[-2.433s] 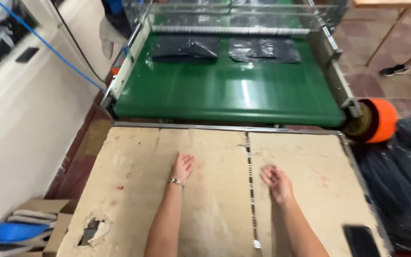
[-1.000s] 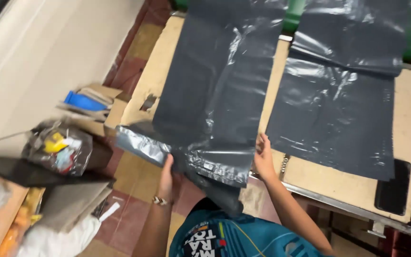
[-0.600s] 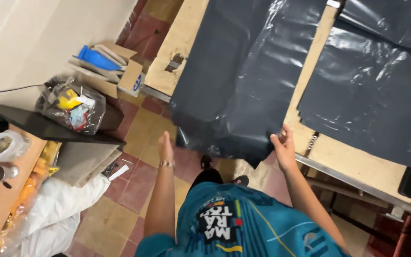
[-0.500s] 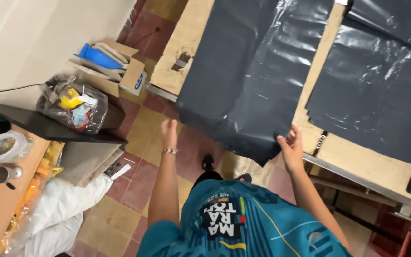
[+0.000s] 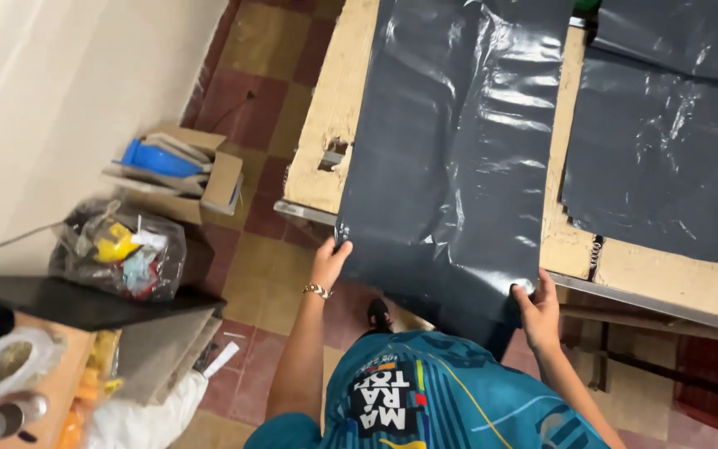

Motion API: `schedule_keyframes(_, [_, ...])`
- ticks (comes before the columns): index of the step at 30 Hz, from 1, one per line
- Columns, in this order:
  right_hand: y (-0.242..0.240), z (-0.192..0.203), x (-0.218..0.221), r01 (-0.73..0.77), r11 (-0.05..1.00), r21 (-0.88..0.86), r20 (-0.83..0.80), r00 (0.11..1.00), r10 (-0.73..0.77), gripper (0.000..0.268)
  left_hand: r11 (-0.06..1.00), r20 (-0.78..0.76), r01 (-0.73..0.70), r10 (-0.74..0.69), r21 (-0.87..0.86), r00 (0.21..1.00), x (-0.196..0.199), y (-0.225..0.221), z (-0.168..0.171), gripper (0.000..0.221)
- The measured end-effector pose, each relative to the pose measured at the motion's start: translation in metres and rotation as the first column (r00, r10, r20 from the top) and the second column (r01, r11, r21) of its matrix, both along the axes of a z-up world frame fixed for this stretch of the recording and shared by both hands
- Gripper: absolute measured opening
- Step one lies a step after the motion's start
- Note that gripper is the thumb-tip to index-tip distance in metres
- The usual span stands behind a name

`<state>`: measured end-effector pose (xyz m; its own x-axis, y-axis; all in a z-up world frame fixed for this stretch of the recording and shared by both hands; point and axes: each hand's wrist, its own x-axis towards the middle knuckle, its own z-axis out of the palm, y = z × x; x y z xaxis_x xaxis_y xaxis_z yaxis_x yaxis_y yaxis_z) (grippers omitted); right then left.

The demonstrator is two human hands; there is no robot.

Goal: Folding plastic bags and placing them into a crate.

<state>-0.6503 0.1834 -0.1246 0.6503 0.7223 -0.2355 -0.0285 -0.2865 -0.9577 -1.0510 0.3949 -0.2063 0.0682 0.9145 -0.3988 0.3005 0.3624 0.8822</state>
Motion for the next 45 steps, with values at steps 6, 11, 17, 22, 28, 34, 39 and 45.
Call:
schedule_keyframes(6, [0.030, 0.204, -0.034, -0.116, 0.993, -0.025, 0.001, 0.993, 0.116, 0.075, 0.604, -0.242, 0.254, -0.103, 0.755, 0.965, -0.005, -0.006, 0.191, 0.023])
schedule_keyframes(11, [-0.079, 0.156, 0.112, -0.251, 0.957, 0.145, -0.033, 0.966, 0.258, 0.024, 0.492, 0.101, 0.201, -0.519, 0.847, 0.849, -0.008, -0.003, 0.326, 0.036])
schedule_keyframes(17, [-0.113, 0.033, 0.229, -0.147, 0.894, 0.423, -0.177, 0.955, 0.240, 0.042, 0.512, 0.327, 0.424, -0.839, 0.747, 0.436, 0.027, 0.058, 0.374, 0.065])
schedule_keyframes(22, [0.109, -0.059, 0.324, -0.097, 0.853, 0.512, -0.180, 0.960, 0.217, 0.076, 0.980, -0.341, 0.198, -0.184, 0.005, 0.922, 0.056, 0.191, 0.207, 0.083])
schedule_keyframes(28, [0.390, 0.106, 0.221, -0.100, 0.826, 0.555, -0.629, 0.599, 0.495, 0.025, 0.990, 0.611, 0.082, -0.135, 0.114, 0.780, 0.140, 0.366, 0.106, 0.060])
schedule_keyframes(34, [0.383, 0.040, 0.230, -0.238, 0.969, 0.070, -0.206, 0.947, 0.248, 0.060, 0.991, -0.051, -0.056, 0.050, -0.123, 0.997, 0.124, 0.340, 0.040, 0.063])
schedule_keyframes(39, [0.241, 0.046, 0.191, -0.158, 0.684, -0.713, 0.326, 0.788, 0.522, 0.063, 0.952, -0.346, 0.123, -0.220, -0.281, 0.912, 0.087, 0.212, 0.125, 0.053])
schedule_keyframes(45, [0.177, 0.025, 0.119, -0.021, 0.702, -0.712, 0.358, 0.849, 0.389, 0.068, 0.979, -0.606, 0.202, -0.178, -0.029, 0.776, 0.096, 0.150, 0.105, 0.041])
